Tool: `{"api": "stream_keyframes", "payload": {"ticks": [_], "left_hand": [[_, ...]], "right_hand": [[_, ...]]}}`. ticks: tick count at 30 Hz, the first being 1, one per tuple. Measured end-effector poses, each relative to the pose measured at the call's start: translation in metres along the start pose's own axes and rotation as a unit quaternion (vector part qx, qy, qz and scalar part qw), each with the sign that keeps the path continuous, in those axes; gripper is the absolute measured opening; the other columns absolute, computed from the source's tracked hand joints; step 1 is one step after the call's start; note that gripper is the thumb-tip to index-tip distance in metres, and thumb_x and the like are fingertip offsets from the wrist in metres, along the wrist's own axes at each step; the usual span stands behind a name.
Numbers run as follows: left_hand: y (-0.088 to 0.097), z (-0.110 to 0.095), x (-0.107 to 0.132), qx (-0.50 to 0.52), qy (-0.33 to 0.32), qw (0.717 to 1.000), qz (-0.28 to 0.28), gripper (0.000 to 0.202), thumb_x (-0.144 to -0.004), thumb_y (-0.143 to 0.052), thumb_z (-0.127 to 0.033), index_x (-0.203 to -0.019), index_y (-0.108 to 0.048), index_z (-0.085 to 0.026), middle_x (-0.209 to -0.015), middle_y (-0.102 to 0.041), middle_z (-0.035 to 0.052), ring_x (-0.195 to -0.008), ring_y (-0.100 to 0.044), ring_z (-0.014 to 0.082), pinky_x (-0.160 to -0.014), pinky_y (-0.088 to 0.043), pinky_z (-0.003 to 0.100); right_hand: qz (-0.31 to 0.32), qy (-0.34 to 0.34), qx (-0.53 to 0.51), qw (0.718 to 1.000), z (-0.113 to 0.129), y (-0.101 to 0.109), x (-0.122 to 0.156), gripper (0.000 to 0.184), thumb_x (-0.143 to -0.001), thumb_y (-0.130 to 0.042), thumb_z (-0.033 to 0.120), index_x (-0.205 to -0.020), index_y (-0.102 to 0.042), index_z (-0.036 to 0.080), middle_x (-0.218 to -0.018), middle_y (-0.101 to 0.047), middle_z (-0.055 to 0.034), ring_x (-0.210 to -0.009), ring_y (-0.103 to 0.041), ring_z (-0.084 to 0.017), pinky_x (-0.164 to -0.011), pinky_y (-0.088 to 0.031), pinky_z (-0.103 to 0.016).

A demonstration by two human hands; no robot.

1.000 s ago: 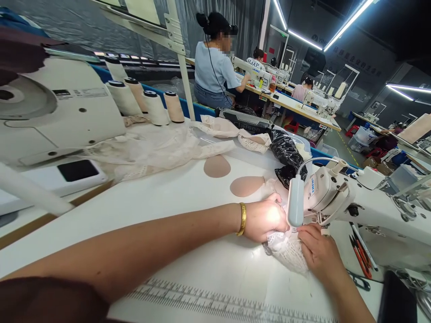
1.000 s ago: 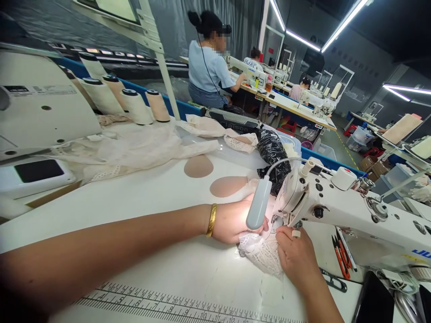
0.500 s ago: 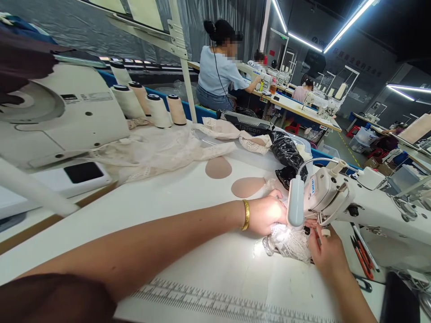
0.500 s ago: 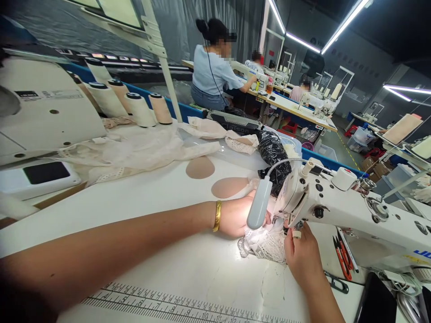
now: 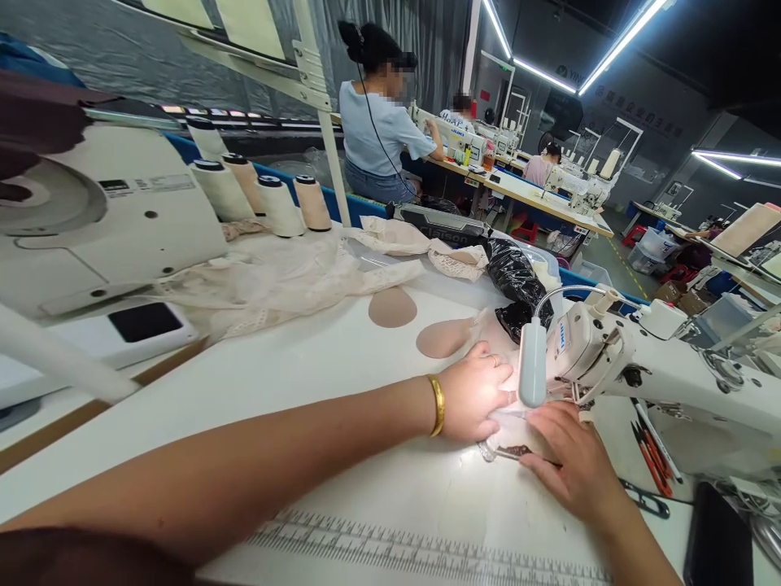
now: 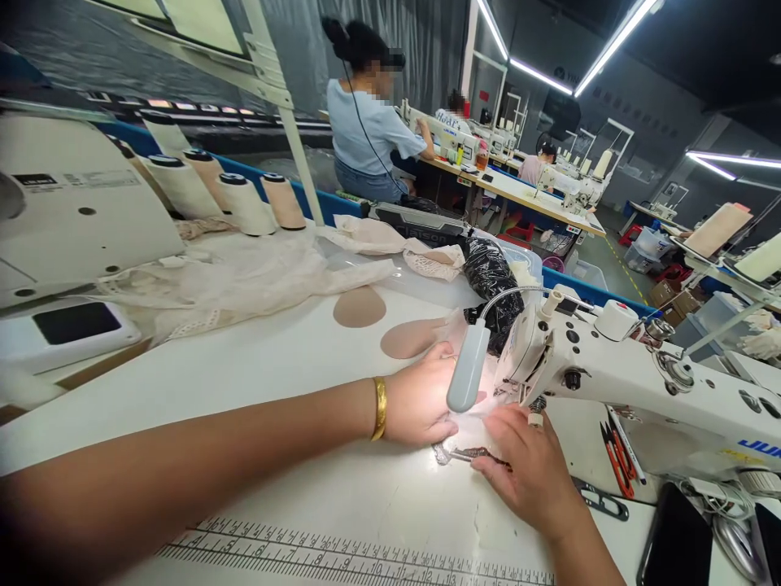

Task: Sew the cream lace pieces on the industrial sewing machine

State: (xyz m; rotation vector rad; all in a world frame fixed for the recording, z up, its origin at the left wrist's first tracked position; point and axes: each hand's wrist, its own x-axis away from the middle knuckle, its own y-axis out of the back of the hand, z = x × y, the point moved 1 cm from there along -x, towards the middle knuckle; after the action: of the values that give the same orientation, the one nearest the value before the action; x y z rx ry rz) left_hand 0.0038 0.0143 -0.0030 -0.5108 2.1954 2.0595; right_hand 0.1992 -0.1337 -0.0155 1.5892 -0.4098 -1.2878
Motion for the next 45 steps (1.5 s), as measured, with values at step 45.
{"api": "stream_keyframes", "payload": {"ticks": [45], "left_hand": [[-0.006, 0.014, -0.007, 0.124, -0.111, 0.986, -0.028, 0.018, -0.094, -0.065, -0.016, -0.101, -0.079, -0.024, -0.114, -0.079, 0.0066, -0.104, -0.069, 0.0264, -0.099, -0.034, 0.047]], "right_hand": [[0.055, -0.111, 0.079, 0.989, -0.028, -0.016, 0.012, 0.036, -0.107, -0.046, 0.026, -0.136, -0.067, 0.024, -0.131, -0.074, -0.0093, -0.118, -0.069, -0.03, -0.107, -0.052, -0.053]]}}
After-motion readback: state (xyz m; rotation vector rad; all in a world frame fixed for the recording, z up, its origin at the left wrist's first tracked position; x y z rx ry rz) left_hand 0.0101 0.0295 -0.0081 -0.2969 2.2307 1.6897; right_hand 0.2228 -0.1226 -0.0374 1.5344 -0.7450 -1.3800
